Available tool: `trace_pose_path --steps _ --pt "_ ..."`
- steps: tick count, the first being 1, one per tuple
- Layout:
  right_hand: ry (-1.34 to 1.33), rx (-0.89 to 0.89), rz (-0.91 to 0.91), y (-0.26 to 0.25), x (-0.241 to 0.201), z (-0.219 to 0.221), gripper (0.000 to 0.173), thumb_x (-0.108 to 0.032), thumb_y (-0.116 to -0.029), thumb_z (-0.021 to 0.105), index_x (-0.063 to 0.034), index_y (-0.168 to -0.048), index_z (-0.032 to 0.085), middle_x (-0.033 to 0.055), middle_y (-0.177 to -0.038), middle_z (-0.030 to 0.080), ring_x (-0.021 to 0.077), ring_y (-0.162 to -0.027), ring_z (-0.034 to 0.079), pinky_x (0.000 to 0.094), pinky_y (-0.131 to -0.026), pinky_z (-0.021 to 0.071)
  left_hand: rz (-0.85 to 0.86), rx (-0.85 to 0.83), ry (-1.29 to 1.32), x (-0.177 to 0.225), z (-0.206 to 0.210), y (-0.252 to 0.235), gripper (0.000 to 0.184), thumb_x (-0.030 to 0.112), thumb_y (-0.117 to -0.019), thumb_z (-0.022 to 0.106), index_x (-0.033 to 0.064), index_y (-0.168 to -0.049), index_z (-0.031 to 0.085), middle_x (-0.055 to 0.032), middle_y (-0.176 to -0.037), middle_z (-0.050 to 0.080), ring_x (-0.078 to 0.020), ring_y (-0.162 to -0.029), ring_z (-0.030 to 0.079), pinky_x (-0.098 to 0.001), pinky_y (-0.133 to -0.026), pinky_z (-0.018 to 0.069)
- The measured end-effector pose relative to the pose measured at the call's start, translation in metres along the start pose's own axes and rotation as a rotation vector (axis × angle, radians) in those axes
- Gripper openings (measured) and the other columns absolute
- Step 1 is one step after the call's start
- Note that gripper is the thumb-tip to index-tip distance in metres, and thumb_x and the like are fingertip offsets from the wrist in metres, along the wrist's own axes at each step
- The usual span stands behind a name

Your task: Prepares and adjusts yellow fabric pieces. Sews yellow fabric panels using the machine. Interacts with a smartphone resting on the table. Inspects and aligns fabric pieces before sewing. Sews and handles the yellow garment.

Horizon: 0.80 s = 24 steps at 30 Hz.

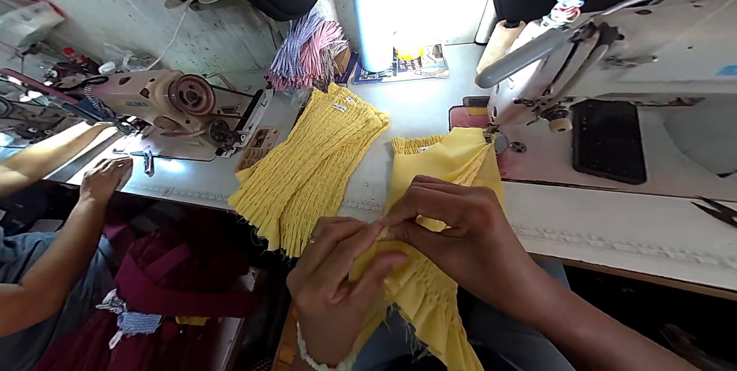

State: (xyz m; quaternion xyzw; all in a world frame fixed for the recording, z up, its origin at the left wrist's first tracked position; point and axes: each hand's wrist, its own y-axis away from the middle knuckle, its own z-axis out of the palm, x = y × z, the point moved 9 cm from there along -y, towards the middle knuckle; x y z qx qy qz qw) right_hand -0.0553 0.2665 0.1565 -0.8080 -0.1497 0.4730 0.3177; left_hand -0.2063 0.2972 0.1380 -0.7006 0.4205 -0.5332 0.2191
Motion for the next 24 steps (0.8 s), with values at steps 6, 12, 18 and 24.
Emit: trace_pose_path --steps 6,12,18,24 --pt "0.117 0.134 0.156 0.048 0.019 -0.047 0.022 -0.027 -0.1001 0.065 -0.0070 -0.095 0.071 -0.0029 -0.087 0.071 -0.0019 -0.083 0.067 0.0138 -0.076 0.0562 -0.062 -0.026 0.078 -0.004 0.003 0.002 0.006 0.016 -0.0936 0.074 0.0119 -0.095 0.078 0.0051 -0.096 0.072 -0.0036 -0.095 0.067 -0.0168 -0.083 0.0556" --pt "0.176 -0.179 1.003 0.209 0.126 -0.069 0.033 -0.028 -0.1025 0.061 0.0029 -0.108 0.072 0.0151 -0.080 0.071 0.0276 -0.070 0.070 0.0490 -0.069 0.0591 -0.154 -0.096 0.108 -0.024 0.005 0.005 0.008 0.022 -0.0960 0.071 0.0180 -0.098 0.077 0.0111 -0.102 0.068 0.0023 -0.096 0.064 -0.0118 -0.082 0.0543" --pt "-0.508 0.201 1.106 0.247 0.178 -0.022 0.034 -0.012 -0.0967 0.065 0.0045 -0.126 0.061 0.0081 -0.112 0.070 0.0135 -0.099 0.069 0.0329 -0.089 0.0592 -0.259 -0.114 0.170 -0.042 0.010 -0.007 0.009 0.022 -0.0967 0.069 0.0163 -0.099 0.076 0.0136 -0.097 0.074 0.0011 -0.089 0.069 -0.0170 -0.081 0.0583" --pt "-1.079 0.486 1.061 0.250 0.174 0.010 0.013 -0.009 -0.0918 0.068 -0.0087 -0.105 0.071 0.0040 -0.102 0.075 0.0174 -0.096 0.072 0.0385 -0.091 0.0603 -0.362 -0.075 -0.023 -0.078 -0.012 -0.043 0.010 0.009 -0.0937 0.067 0.0026 -0.100 0.071 0.0105 -0.091 0.070 0.0055 -0.083 0.066 -0.0163 -0.078 0.0566"
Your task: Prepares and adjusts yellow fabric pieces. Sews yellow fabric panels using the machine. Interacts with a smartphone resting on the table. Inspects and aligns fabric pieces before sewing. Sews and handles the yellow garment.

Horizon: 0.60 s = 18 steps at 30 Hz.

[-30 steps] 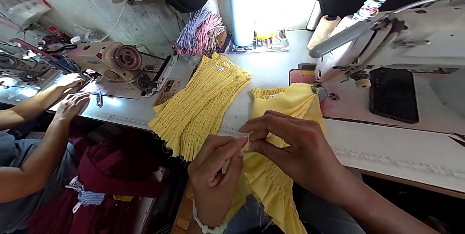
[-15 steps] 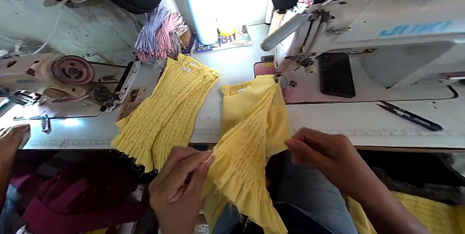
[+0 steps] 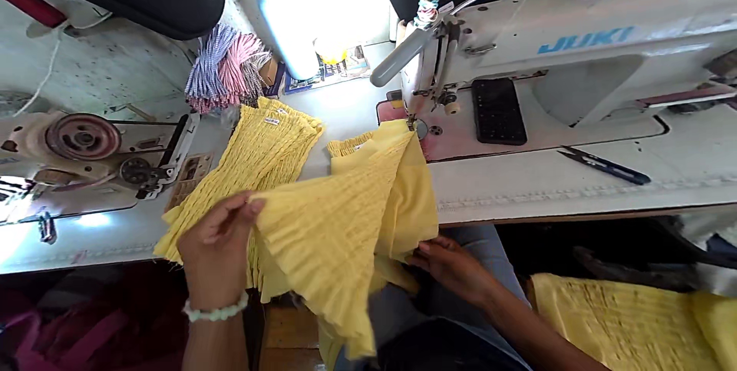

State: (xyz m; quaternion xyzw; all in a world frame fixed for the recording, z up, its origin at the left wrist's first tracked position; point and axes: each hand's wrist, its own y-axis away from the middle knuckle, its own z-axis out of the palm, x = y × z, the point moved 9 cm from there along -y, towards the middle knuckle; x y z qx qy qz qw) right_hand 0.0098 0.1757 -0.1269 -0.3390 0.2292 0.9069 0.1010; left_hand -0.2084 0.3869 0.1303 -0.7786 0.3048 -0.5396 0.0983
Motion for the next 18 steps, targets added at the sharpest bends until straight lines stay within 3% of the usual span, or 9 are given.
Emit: trace_pose_path --steps 3,5,7,11,13,15,18 --pt "-0.100 -0.052 -0.005 0.017 -0.003 0.012 0.017 -0.012 -0.0907 0.067 -0.0109 -0.107 0.070 0.0073 -0.103 0.075 0.0188 -0.092 0.074 0.0380 -0.085 0.0623 -0.085 0.001 -0.146 -0.033 -0.004 -0.043 0.022 0.014 -0.0972 0.067 -0.0033 -0.110 0.069 -0.0013 -0.096 0.069 0.0004 -0.084 0.063 -0.0232 -0.080 0.0545" --pt "-0.119 -0.070 -0.050 0.025 -0.009 0.018 0.008 -0.012 -0.0903 0.068 -0.0145 -0.096 0.071 0.0048 -0.092 0.075 0.0122 -0.078 0.072 0.0291 -0.072 0.0609 -0.082 -0.015 -0.190 -0.042 0.002 -0.070 0.027 0.018 -0.0993 0.066 -0.0044 -0.114 0.068 -0.0067 -0.098 0.069 -0.0033 -0.082 0.061 -0.0279 -0.081 0.0534" --pt "-0.149 -0.096 -0.069 0.030 -0.018 0.023 0.008 -0.009 -0.0893 0.072 -0.0173 -0.088 0.071 0.0024 -0.084 0.073 0.0064 -0.070 0.068 0.0212 -0.065 0.0572 -0.058 -0.006 -0.199 -0.038 0.007 -0.085 0.027 0.020 -0.0991 0.066 -0.0022 -0.114 0.068 -0.0038 -0.097 0.069 0.0000 -0.081 0.061 -0.0239 -0.079 0.0530" --pt "-0.182 -0.067 0.044 0.031 -0.015 0.023 0.022 -0.007 -0.0897 0.073 -0.0128 -0.110 0.067 0.0045 -0.091 0.074 0.0055 -0.070 0.068 0.0185 -0.063 0.0558 0.020 -0.003 -0.126 -0.017 0.012 -0.091 0.023 0.018 -0.0985 0.067 -0.0004 -0.112 0.068 0.0034 -0.095 0.067 0.0069 -0.081 0.060 -0.0147 -0.077 0.0516" --pt "-0.153 -0.048 0.071 0.031 -0.013 0.024 0.019 -0.008 -0.0936 0.067 -0.0111 -0.112 0.066 0.0049 -0.086 0.072 0.0065 -0.065 0.066 0.0196 -0.060 0.0557 0.048 -0.004 -0.099 -0.013 0.012 -0.087 0.022 0.018 -0.0982 0.068 0.0004 -0.112 0.068 0.0058 -0.094 0.067 0.0083 -0.081 0.060 -0.0134 -0.076 0.0519" --pt "-0.007 -0.022 0.011 0.032 -0.020 0.026 0.014 -0.011 -0.0981 0.060 -0.0101 -0.111 0.065 0.0041 -0.081 0.072 0.0060 -0.058 0.064 0.0197 -0.053 0.0549 0.050 -0.007 -0.099 -0.011 0.012 -0.081 0.022 0.017 -0.0979 0.068 0.0003 -0.112 0.068 0.0058 -0.094 0.067 0.0078 -0.081 0.060 -0.0139 -0.076 0.0520" --pt "0.364 0.054 -0.230 0.035 -0.052 0.031 0.009 -0.016 -0.0982 0.064 -0.0118 -0.105 0.068 -0.0050 -0.073 0.067 0.0011 -0.053 0.058 0.0170 -0.049 0.0507 0.052 -0.010 -0.103 -0.014 0.011 -0.070 0.021 0.017 -0.0967 0.069 0.0013 -0.111 0.068 0.0072 -0.094 0.067 0.0075 -0.081 0.060 -0.0139 -0.076 0.0514"
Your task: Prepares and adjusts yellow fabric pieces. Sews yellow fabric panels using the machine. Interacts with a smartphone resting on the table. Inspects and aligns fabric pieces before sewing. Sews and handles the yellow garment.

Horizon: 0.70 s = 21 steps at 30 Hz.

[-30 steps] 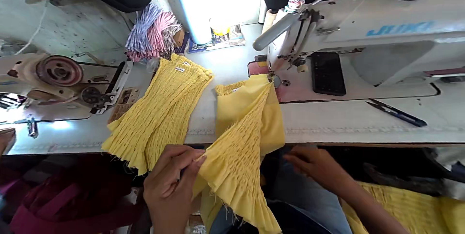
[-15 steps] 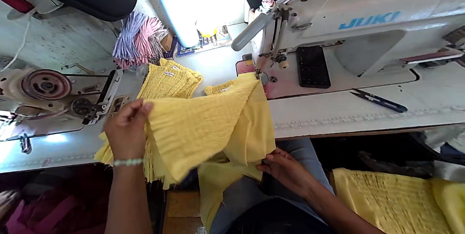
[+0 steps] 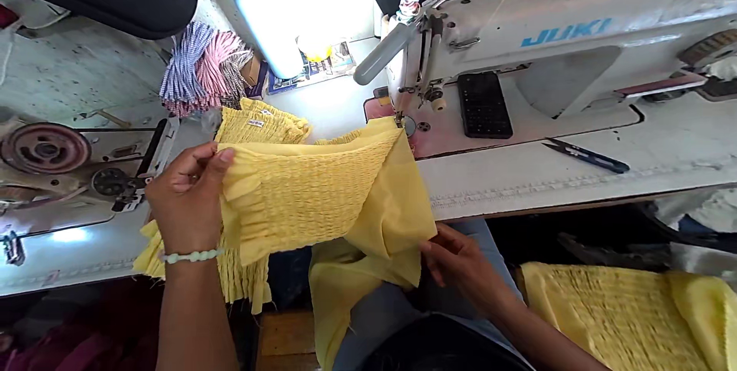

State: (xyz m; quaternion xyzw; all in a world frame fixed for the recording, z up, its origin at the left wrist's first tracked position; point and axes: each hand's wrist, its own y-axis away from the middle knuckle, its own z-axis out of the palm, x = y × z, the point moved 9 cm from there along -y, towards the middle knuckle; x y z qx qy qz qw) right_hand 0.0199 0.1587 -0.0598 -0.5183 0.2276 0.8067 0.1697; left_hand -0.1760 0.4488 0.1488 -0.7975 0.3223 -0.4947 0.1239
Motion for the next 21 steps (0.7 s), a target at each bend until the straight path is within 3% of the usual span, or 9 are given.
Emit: trace_pose_path --steps 3,6,7,9,11,12,15,17,21 --pt "0.322 0.127 -0.287 -0.006 -0.032 -0.010 0.010 -0.016 -0.0946 0.070 -0.0066 -0.098 0.069 -0.0056 -0.079 0.065 -0.0019 -0.059 0.057 0.0137 -0.053 0.0498 0.013 0.006 0.022 0.000 0.000 0.004 0.020 0.015 -0.0959 0.069 0.0001 -0.109 0.068 0.0085 -0.093 0.067 0.0087 -0.081 0.059 -0.0130 -0.076 0.0511" --pt "0.486 0.126 -0.424 -0.010 -0.051 -0.004 0.016 -0.018 -0.0929 0.071 -0.0024 -0.090 0.071 0.0089 -0.114 0.068 0.0035 -0.091 0.068 0.0164 -0.073 0.0587 0.019 0.013 0.038 -0.003 0.001 0.004 0.019 0.014 -0.0960 0.069 0.0004 -0.108 0.067 0.0092 -0.092 0.066 0.0090 -0.080 0.059 -0.0120 -0.075 0.0506" --pt "0.467 0.102 -0.414 -0.012 -0.053 -0.001 0.015 -0.017 -0.0920 0.070 -0.0034 -0.086 0.068 0.0099 -0.119 0.068 0.0046 -0.098 0.068 0.0174 -0.077 0.0587 0.019 0.014 0.041 -0.004 0.002 0.004 0.019 0.015 -0.0962 0.069 0.0003 -0.109 0.067 0.0091 -0.092 0.065 0.0087 -0.080 0.059 -0.0121 -0.075 0.0504" --pt "0.328 0.047 -0.351 -0.015 -0.053 0.004 0.015 -0.013 -0.0896 0.068 -0.0100 -0.078 0.059 0.0002 -0.106 0.068 0.0004 -0.096 0.064 0.0161 -0.079 0.0537 0.024 0.018 0.054 -0.004 0.002 0.004 0.019 0.016 -0.0963 0.069 0.0017 -0.109 0.067 0.0101 -0.092 0.065 0.0085 -0.080 0.059 -0.0123 -0.074 0.0505" --pt "0.137 -0.012 -0.260 -0.018 -0.051 0.011 0.020 -0.007 -0.0880 0.068 -0.0174 -0.080 0.053 -0.0104 -0.080 0.061 -0.0032 -0.075 0.060 0.0151 -0.069 0.0512 0.047 0.024 0.062 0.002 -0.001 0.004 0.017 0.017 -0.0963 0.069 0.0039 -0.108 0.068 0.0120 -0.092 0.066 0.0094 -0.080 0.059 -0.0115 -0.074 0.0508" --pt "0.081 -0.035 -0.241 -0.017 -0.050 0.013 0.021 -0.004 -0.0873 0.068 -0.0177 -0.085 0.053 -0.0111 -0.077 0.062 -0.0022 -0.072 0.061 0.0163 -0.068 0.0528 0.058 0.026 0.063 0.005 -0.003 0.005 0.017 0.016 -0.0963 0.069 0.0041 -0.108 0.068 0.0123 -0.093 0.066 0.0095 -0.080 0.059 -0.0113 -0.074 0.0507" --pt "0.273 -0.075 -0.355 -0.001 -0.062 0.025 0.033 -0.009 -0.0898 0.072 -0.0123 -0.114 0.050 -0.0087 -0.086 0.071 -0.0027 -0.072 0.066 0.0155 -0.065 0.0553 0.097 0.025 0.058 0.012 -0.008 0.007 0.017 0.016 -0.0968 0.068 0.0040 -0.108 0.068 0.0122 -0.094 0.066 0.0090 -0.082 0.060 -0.0116 -0.076 0.0514" --pt "0.481 -0.095 -0.490 0.016 -0.075 0.036 0.040 -0.018 -0.0927 0.073 -0.0084 -0.127 0.054 -0.0055 -0.086 0.070 -0.0056 -0.070 0.062 0.0112 -0.063 0.0515 0.103 0.024 0.065 0.014 -0.009 0.010 0.015 0.016 -0.0971 0.068 0.0055 -0.108 0.068 0.0138 -0.093 0.067 0.0093 -0.081 0.061 -0.0112 -0.075 0.0520" --pt "0.586 -0.255 -0.647 0.037 -0.096 0.064 0.017 -0.019 -0.0983 0.067 -0.0083 -0.110 0.072 0.0036 -0.089 0.069 -0.0018 -0.075 0.060 0.0091 -0.067 0.0486 0.088 0.034 0.115 0.025 -0.011 0.024 0.013 0.014 -0.0960 0.069 0.0074 -0.107 0.069 0.0149 -0.093 0.068 0.0077 -0.082 0.063 -0.0131 -0.075 0.0540"
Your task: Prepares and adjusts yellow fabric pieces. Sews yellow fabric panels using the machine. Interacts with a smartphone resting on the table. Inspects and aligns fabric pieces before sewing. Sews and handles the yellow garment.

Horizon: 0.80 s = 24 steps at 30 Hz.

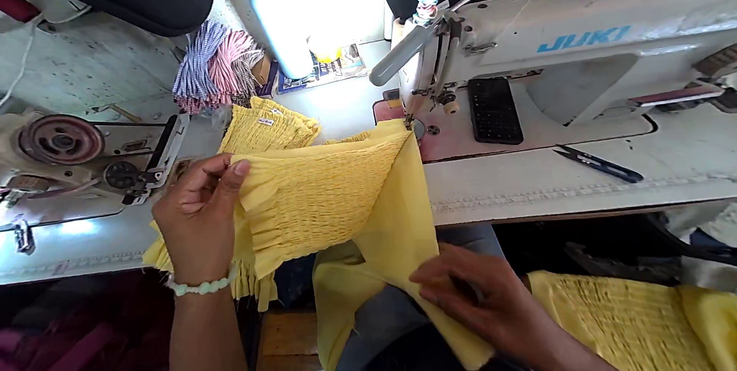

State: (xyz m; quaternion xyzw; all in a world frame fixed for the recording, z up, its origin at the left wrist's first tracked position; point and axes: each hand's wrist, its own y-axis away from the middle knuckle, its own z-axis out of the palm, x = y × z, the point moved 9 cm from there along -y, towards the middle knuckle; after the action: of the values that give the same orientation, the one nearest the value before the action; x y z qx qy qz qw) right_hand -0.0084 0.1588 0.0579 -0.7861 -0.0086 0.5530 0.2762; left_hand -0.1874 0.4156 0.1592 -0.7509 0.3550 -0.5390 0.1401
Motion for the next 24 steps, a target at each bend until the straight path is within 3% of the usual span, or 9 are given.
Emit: trace_pose_path --steps 2,4,7,9,11,14,16,19,24 --pt "-0.016 -0.078 -0.125 -0.006 -0.020 0.009 0.017 -0.008 -0.0985 0.061 -0.0059 -0.111 0.072 0.0065 -0.094 0.071 0.0045 -0.086 0.064 0.0130 -0.079 0.0519 -0.019 0.000 0.053 0.009 0.000 0.012 0.010 0.012 -0.0947 0.069 0.0115 -0.105 0.069 0.0165 -0.093 0.069 0.0056 -0.082 0.065 -0.0155 -0.076 0.0560" --pt "0.037 -0.155 -0.247 -0.015 -0.037 0.017 0.030 0.001 -0.0958 0.052 -0.0043 -0.119 0.070 0.0077 -0.102 0.074 0.0105 -0.100 0.067 0.0195 -0.096 0.0518 -0.039 -0.011 0.113 0.016 0.002 0.026 0.010 0.012 -0.0936 0.071 0.0155 -0.103 0.072 0.0174 -0.093 0.071 0.0034 -0.083 0.067 -0.0178 -0.077 0.0583" --pt "0.254 -0.148 -0.423 -0.032 -0.051 0.029 0.031 -0.001 -0.0993 0.048 -0.0062 -0.122 0.067 0.0071 -0.092 0.071 0.0146 -0.087 0.066 0.0212 -0.081 0.0541 -0.060 -0.027 0.161 0.024 0.007 0.048 0.006 0.016 -0.0931 0.072 0.0138 -0.098 0.074 0.0147 -0.090 0.073 0.0021 -0.080 0.068 -0.0178 -0.074 0.0586" --pt "0.374 -0.106 -0.540 -0.042 -0.060 0.039 0.024 -0.004 -0.1014 0.051 -0.0064 -0.117 0.069 0.0058 -0.082 0.067 0.0158 -0.075 0.062 0.0223 -0.067 0.0516 -0.087 -0.028 0.214 0.028 0.010 0.061 0.007 0.015 -0.0928 0.072 0.0114 -0.097 0.076 0.0124 -0.089 0.074 0.0012 -0.080 0.069 -0.0181 -0.074 0.0590" --pt "0.440 -0.069 -0.617 -0.050 -0.072 0.047 0.017 -0.007 -0.1023 0.056 -0.0079 -0.108 0.071 0.0044 -0.076 0.064 0.0163 -0.071 0.060 0.0235 -0.062 0.0493 -0.110 -0.023 0.264 0.030 0.014 0.072 0.007 0.015 -0.0925 0.073 0.0108 -0.097 0.076 0.0111 -0.089 0.074 0.0010 -0.079 0.069 -0.0179 -0.072 0.0591" --pt "0.501 0.027 -0.611 -0.061 -0.084 0.051 0.013 -0.012 -0.1022 0.058 -0.0139 -0.101 0.071 0.0049 -0.089 0.057 0.0152 -0.084 0.054 0.0202 -0.070 0.0456 -0.131 -0.019 0.324 0.033 0.020 0.085 0.006 0.015 -0.0925 0.073 0.0115 -0.097 0.076 0.0104 -0.088 0.074 0.0021 -0.077 0.068 -0.0166 -0.070 0.0583" --pt "0.481 0.068 -0.589 -0.065 -0.087 0.050 0.011 -0.012 -0.1013 0.060 -0.0141 -0.098 0.070 0.0052 -0.096 0.061 0.0142 -0.094 0.057 0.0175 -0.078 0.0479 -0.109 -0.037 0.355 0.038 0.025 0.090 0.007 0.016 -0.0942 0.072 0.0120 -0.099 0.076 0.0095 -0.091 0.075 0.0015 -0.079 0.070 -0.0169 -0.072 0.0593" --pt "0.389 0.103 -0.538 -0.069 -0.085 0.047 0.012 -0.014 -0.1013 0.061 -0.0105 -0.094 0.070 0.0033 -0.081 0.063 0.0123 -0.082 0.059 0.0178 -0.071 0.0477 -0.051 -0.062 0.356 0.049 0.027 0.095 0.009 0.016 -0.0957 0.070 0.0111 -0.100 0.077 0.0076 -0.093 0.076 0.0000 -0.083 0.070 -0.0183 -0.077 0.0600" --pt "0.329 0.101 -0.456 -0.073 -0.088 0.041 0.015 -0.017 -0.1019 0.062 -0.0065 -0.094 0.069 0.0044 -0.080 0.065 0.0076 -0.078 0.061 0.0131 -0.070 0.0479 0.074 -0.113 0.293 0.068 0.029 0.099 0.012 0.015 -0.0987 0.066 0.0087 -0.103 0.075 0.0041 -0.097 0.075 -0.0008 -0.092 0.069 -0.0173 -0.083 0.0580"
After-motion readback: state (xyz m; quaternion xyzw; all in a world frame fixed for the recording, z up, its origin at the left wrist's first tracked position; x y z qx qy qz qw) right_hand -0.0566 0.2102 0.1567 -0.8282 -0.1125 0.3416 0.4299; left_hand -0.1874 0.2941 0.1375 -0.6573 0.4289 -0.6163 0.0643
